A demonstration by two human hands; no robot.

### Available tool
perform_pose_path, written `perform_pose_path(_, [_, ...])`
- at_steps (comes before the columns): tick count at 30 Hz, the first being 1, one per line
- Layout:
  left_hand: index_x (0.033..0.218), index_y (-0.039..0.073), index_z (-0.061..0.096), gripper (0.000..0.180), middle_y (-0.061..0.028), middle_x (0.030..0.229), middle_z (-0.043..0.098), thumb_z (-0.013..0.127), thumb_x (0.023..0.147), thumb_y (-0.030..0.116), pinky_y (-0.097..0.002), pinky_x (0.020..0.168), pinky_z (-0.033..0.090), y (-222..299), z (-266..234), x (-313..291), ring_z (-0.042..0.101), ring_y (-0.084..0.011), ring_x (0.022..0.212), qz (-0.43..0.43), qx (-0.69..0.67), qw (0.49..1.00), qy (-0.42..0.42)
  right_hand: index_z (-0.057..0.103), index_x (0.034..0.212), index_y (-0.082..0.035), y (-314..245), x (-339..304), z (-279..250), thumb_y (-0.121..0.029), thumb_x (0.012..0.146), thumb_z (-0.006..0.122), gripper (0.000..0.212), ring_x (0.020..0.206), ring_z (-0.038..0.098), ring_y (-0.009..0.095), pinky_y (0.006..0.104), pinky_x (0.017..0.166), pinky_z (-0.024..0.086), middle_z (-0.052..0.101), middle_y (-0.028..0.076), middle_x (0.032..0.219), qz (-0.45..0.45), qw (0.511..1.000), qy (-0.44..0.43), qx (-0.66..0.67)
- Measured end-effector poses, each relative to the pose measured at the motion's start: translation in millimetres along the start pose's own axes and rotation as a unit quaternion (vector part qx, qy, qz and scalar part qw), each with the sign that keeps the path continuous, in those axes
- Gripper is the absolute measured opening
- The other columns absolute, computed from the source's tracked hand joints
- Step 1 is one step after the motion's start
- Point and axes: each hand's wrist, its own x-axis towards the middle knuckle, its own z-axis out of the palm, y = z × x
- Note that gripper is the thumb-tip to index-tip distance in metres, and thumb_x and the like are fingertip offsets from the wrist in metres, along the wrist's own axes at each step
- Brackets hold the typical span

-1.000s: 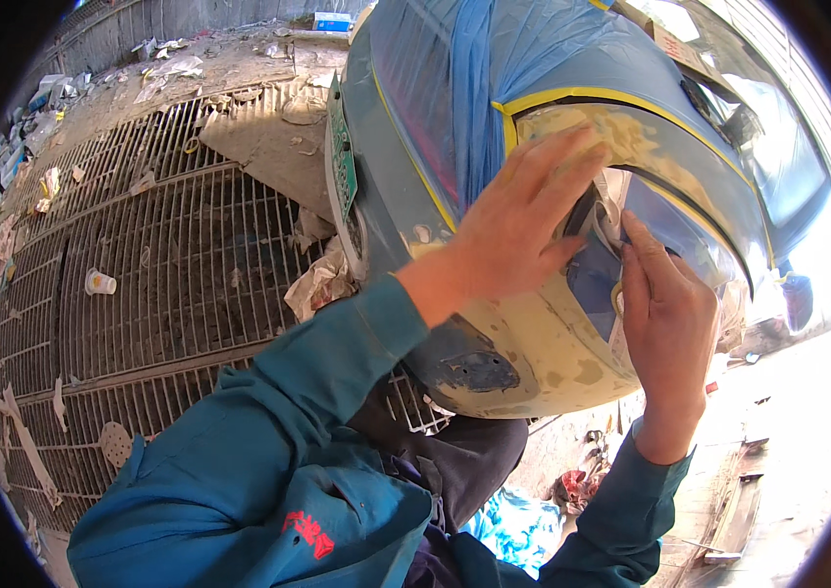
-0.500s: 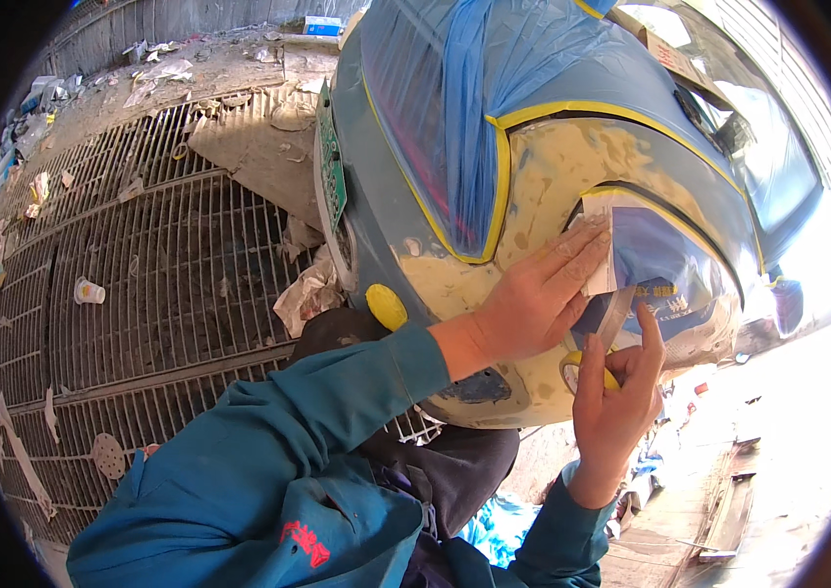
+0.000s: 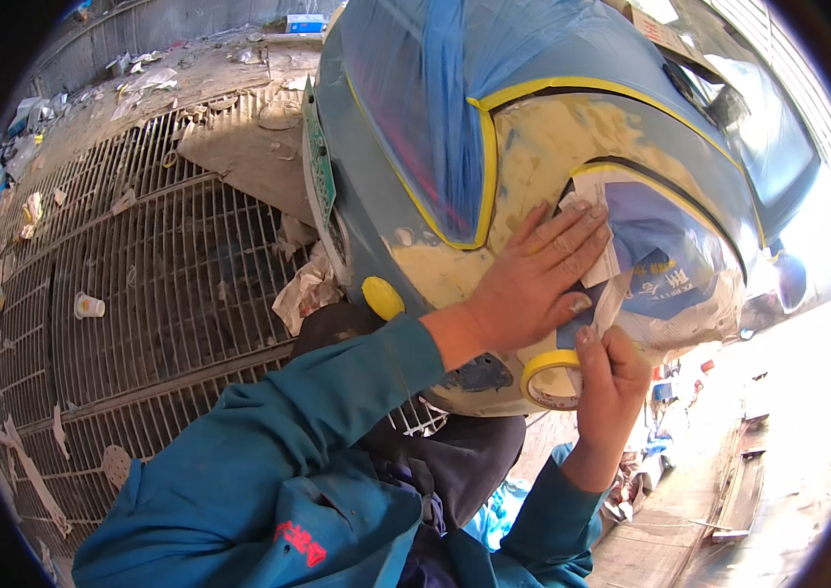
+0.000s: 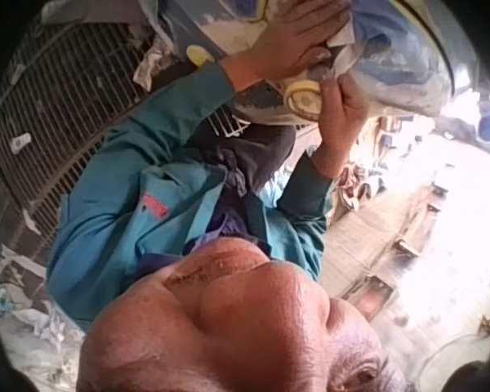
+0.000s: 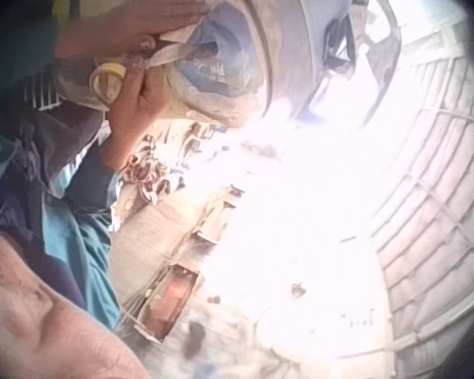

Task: The person applies yellow masking tape and newspaper to the rear of a car, covering the taillight and surrounding bodywork. They smooth the tape and paper to secure the mask before moving to the front of the vehicle.

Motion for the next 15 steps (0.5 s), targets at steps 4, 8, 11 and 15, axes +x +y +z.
perform_pose_path(4, [0.171,0.004,0.056,0.067,-0.0204,0.185,0.043,0.048,0.119,0.046,-0.0597,0.142,0.023,-23,-8,-1,0.036,-0.0436,0.173,0.033,-0.121,0.992,-0.007,0.068,0.086,-0.002,-23,25,10,-0.013,0.113,0.074,0.029,0.069,0.042,0.001,0.0253,0.058,0.028,0.054,-0.009,0.077,0.055,0.986,0.012,0.16])
perform_pose_path(8, [0.161,0.009,0.066,0.052,-0.021,0.176,0.054,0.063,0.116,0.034,-0.0591,0.138,0.034,-32,-13,-3,0.043,-0.0463,0.169,0.057,-0.154,0.986,-0.002,0.083,0.119,0.002,-34,60,29,-0.016,0.117,0.069,0.023,0.063,0.04,-0.001,0.0218,0.054,0.025,0.064,-0.008,0.081,0.082,0.979,0.033,0.185])
perform_pose_path(11, [0.149,0.006,0.074,0.047,-0.0186,0.164,0.066,0.076,0.106,0.024,-0.055,0.131,0.045,-29,-11,-1,0.053,-0.0446,0.16,0.035,-0.128,0.99,0.048,0.078,0.145,0.004,-39,71,30,-0.017,0.118,0.064,0.037,0.058,0.036,0.0,0.0205,0.052,0.023,0.081,0.002,0.092,0.025,0.988,0.02,0.153])
perform_pose_path(15, [0.131,0.004,0.082,0.032,-0.0174,0.145,0.077,0.082,0.1,0.012,-0.0507,0.113,0.057,-23,-10,3,0.066,-0.0454,0.139,0.011,-0.163,0.981,0.101,0.077,0.148,0.002,-37,65,20,-0.013,0.118,0.063,0.036,0.07,0.052,0.0,0.0186,0.062,0.04,0.087,0.006,0.109,-0.003,0.992,-0.016,0.126])
